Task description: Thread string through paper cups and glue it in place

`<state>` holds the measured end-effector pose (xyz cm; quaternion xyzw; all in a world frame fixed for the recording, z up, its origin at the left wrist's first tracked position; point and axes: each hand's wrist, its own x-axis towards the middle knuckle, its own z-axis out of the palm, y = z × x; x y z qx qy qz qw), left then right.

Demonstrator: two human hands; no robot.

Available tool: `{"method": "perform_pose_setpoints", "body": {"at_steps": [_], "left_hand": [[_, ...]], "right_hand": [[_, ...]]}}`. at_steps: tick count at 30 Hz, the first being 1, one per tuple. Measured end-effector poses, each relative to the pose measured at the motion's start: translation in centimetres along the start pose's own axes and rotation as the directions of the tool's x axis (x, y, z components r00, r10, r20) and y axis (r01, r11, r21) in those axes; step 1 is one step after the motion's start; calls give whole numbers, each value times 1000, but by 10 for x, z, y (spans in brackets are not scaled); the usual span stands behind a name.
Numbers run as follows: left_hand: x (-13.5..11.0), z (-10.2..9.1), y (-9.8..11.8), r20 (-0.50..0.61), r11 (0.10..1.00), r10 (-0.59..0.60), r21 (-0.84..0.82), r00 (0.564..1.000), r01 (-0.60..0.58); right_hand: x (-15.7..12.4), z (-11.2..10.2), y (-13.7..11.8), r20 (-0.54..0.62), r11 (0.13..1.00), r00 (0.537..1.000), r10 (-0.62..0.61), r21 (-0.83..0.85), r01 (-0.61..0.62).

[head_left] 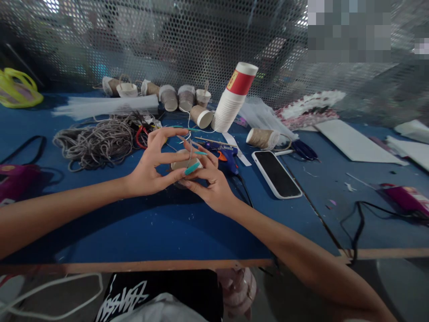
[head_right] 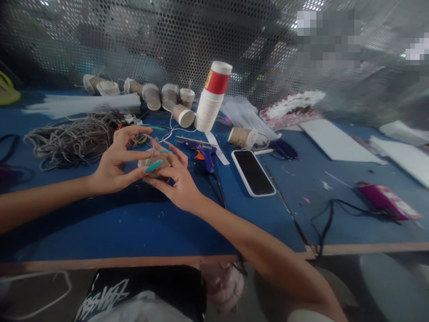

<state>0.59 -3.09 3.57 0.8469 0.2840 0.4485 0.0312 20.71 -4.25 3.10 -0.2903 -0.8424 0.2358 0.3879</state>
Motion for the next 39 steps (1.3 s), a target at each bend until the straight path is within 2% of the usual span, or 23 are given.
{"method": "perform_pose_setpoints", "body": {"at_steps": [5,9,16,21,24,27,30,32,35,39], "left_hand": [[-2,3,-1,0,996,-66,-52,998,66],[-6,6,-4,20,975,-127,-181,992,129],[-15,12,-14,-27,934,-139,-336,990,122],[-21,21,-18,123,850,-264,-439,957,291],[-19,23,-18,227,794,-236,-516,945,322],[-16,23,-17,273,794,-184,-525,944,306],[-16,24,-17,191,853,-205,-446,960,271],[-19,27,-18,119,890,-250,-362,961,276],[-26,35,-19,-12,925,-305,-242,952,293],[-34,42,-15,-195,970,-237,-106,952,219]], "right_hand": [[-2,0,2,7,1000,1000,-3,-29,3],[-5,1,2,-17,999,1000,-16,-45,15],[-8,-1,7,-200,999,979,-32,-46,23],[-6,0,15,-218,999,976,-3,-38,-6],[-5,-1,16,-189,999,982,13,-30,-19],[-3,-6,14,-122,999,992,-9,-50,3],[-2,-13,13,-69,998,997,-21,-63,17],[-2,-15,14,-83,1000,997,0,-19,-2],[-1,-13,17,-124,995,991,52,91,-41],[-1,-8,17,-92,945,992,91,321,-57]]}}
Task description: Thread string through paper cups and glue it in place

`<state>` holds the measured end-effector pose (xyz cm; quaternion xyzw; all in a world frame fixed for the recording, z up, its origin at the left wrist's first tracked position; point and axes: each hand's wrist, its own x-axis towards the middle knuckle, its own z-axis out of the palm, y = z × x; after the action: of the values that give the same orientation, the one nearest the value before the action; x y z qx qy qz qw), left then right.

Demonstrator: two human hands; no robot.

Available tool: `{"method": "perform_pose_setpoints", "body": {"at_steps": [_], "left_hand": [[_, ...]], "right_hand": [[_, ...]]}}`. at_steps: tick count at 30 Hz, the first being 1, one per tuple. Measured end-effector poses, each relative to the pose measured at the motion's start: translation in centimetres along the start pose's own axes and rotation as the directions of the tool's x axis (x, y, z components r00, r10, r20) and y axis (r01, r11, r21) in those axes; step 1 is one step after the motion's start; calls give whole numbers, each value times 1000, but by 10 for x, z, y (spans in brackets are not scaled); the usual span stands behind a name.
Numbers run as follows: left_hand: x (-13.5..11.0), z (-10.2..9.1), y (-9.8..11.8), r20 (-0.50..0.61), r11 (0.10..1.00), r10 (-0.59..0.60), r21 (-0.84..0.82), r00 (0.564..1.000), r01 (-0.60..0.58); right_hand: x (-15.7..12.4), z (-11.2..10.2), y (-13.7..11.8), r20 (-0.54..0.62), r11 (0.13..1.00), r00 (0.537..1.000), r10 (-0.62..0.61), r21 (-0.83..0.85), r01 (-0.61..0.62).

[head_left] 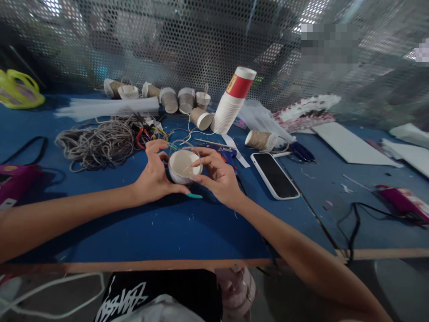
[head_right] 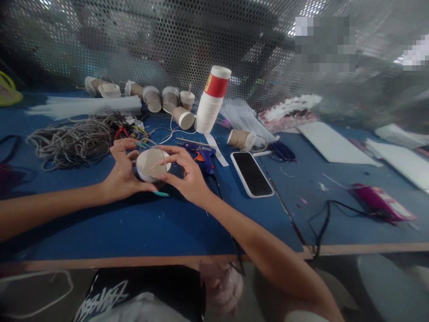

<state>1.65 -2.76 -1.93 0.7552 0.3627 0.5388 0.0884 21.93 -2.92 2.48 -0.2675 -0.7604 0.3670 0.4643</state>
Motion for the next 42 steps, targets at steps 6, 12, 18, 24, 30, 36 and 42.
{"method": "perform_pose_setpoints", "body": {"at_steps": [6,12,18,24,30,36,42], "left_hand": [[11,-20,14,-85,971,196,154,977,-182],[38,-44,32,133,942,210,239,969,-237],[52,-52,38,237,708,401,533,885,-463],[63,-50,49,276,403,717,585,640,-704],[68,-47,58,285,329,771,587,569,-740],[64,-44,56,315,439,657,579,685,-687],[62,-41,54,208,607,636,460,743,-648]], "right_hand": [[1,0,-4,38,993,998,44,109,-48],[2,-1,-8,14,989,997,75,123,-76],[4,3,-9,-8,979,993,120,166,-117],[3,5,-6,-17,956,988,151,258,-142],[3,6,-8,-17,959,988,152,246,-143],[4,6,-7,-1,962,993,116,251,-112],[4,6,-6,-4,968,994,110,229,-106]]}}
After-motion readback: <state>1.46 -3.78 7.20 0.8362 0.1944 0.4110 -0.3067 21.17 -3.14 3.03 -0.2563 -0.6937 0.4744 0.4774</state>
